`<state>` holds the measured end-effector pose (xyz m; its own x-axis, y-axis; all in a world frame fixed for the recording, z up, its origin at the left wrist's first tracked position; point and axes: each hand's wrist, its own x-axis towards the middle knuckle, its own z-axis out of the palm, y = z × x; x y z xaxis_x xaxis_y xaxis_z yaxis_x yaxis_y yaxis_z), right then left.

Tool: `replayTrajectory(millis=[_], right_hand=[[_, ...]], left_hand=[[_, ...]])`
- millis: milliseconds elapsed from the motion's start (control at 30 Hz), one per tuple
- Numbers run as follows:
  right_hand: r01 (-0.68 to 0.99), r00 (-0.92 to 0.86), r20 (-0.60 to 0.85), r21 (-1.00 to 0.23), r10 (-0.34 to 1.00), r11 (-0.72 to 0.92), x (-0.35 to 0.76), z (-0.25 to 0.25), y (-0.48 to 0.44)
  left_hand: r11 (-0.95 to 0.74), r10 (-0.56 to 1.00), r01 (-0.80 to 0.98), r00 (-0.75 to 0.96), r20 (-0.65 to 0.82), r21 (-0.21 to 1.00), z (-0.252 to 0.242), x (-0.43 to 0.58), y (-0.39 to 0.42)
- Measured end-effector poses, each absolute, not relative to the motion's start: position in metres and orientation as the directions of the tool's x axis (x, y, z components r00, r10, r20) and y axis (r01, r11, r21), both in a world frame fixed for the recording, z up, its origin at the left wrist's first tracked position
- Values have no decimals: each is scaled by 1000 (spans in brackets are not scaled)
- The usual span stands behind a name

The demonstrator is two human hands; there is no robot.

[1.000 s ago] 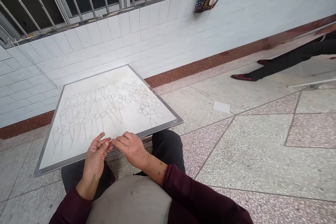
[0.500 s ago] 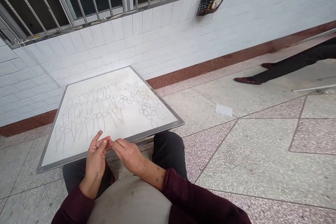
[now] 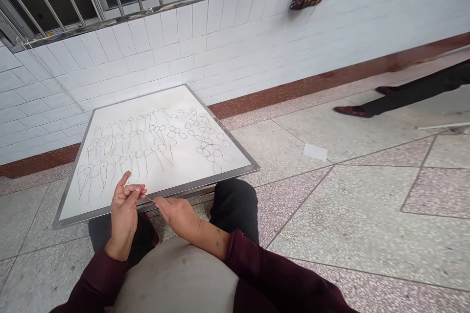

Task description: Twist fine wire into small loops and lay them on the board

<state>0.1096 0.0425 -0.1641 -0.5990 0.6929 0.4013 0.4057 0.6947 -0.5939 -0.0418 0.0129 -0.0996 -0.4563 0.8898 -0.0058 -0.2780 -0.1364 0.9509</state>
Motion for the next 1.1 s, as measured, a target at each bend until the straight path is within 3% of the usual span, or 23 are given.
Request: replayTrajectory(millis=[100, 267, 600, 833, 1100], right_hand=[[398, -659, 340, -600, 671, 694, 111, -167, 41], [334, -660, 262, -737, 704, 587, 112, -167, 38], [289, -563, 473, -655, 678, 698, 111, -162, 41], [300, -554, 452, -675, 699, 674, 110, -155, 42], [360, -612, 413, -613, 674, 703, 107, -161, 41]], left_hand=[[-169, 872, -245, -488, 29, 955, -99, -47, 14], [-133, 905, -163, -422, 52, 978, -97, -47, 12], [-55, 955, -175, -295, 1, 983, -95, -39, 9], [-15, 956, -189, -291, -41, 982, -97, -35, 6], [-65, 943, -203, -332, -7, 977, -102, -33, 5]])
